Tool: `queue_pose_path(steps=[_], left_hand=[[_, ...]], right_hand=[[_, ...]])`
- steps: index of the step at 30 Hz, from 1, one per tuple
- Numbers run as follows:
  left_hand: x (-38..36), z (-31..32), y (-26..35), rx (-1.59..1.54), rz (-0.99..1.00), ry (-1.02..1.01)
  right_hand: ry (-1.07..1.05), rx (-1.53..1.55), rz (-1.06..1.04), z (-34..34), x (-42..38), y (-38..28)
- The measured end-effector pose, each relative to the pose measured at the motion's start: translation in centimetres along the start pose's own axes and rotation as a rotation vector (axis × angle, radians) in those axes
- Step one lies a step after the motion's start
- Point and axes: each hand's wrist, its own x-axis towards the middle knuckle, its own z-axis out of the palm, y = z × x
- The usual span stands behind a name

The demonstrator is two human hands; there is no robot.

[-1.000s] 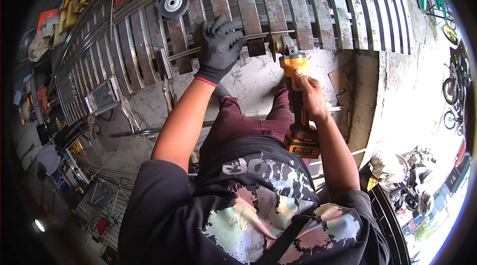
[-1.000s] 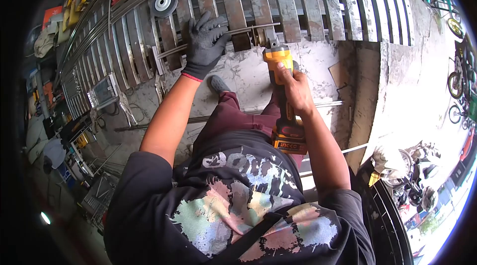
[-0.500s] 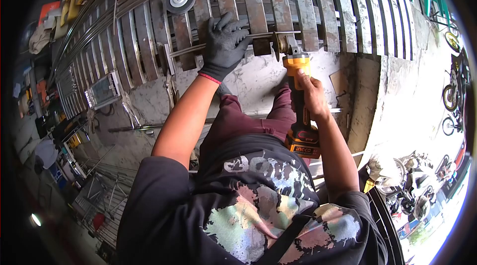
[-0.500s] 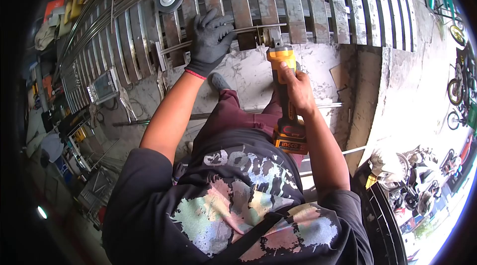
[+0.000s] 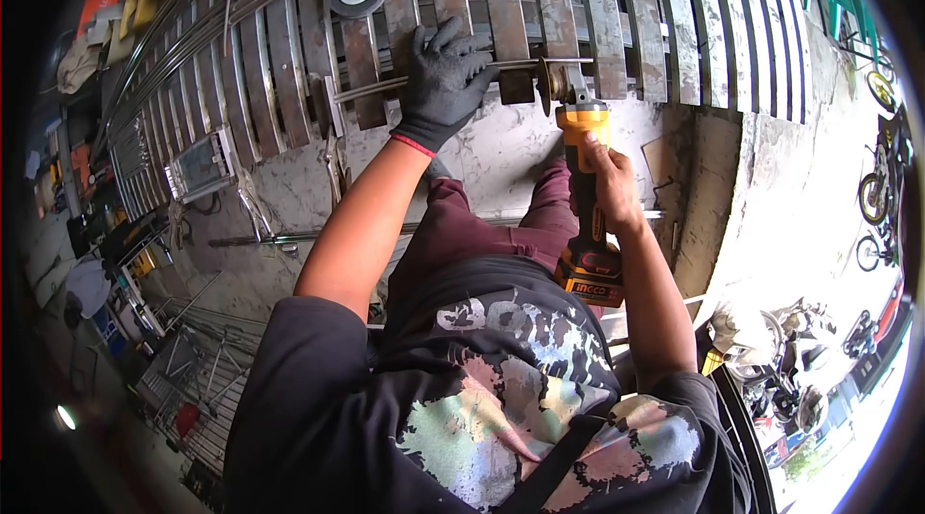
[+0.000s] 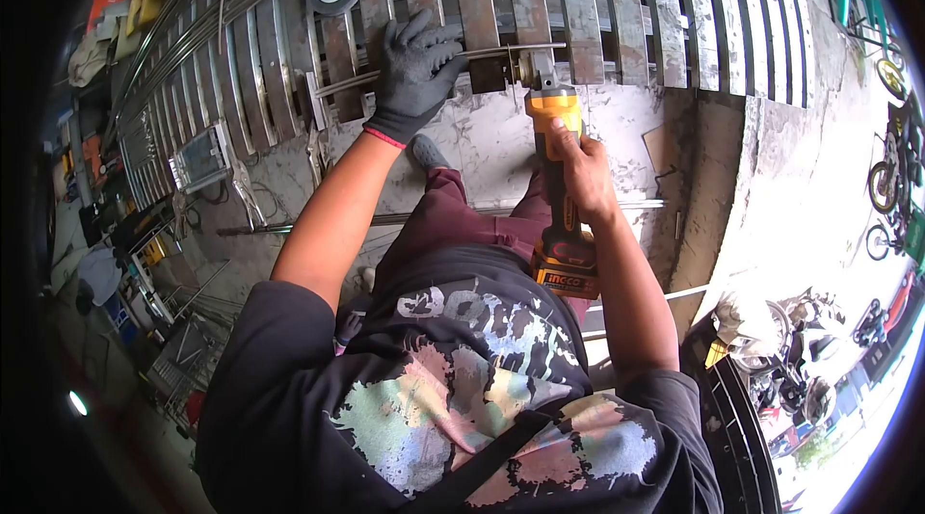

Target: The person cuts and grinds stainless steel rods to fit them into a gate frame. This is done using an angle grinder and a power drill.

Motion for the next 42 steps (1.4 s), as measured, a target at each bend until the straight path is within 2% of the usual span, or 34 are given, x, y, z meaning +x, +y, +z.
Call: queue_pose_path(steps=[29,32,42], left_hand=[[-0.2,0.2,-0.2,-0.018,0.042,0.018],[-0.3,0.4,-0.2,-0.024,0.041,0.019],[-0.4,0.4,-0.3,-0.029,0.038,0.006]], right_hand=[[0.01,-0.013,-0.032,0.1,0.2,0.0],[0.034,-0.031,-0.061,-0.4,1.4,1.5],[0.021,-0.022,-0.048,0.4,0.1,-0.2]])
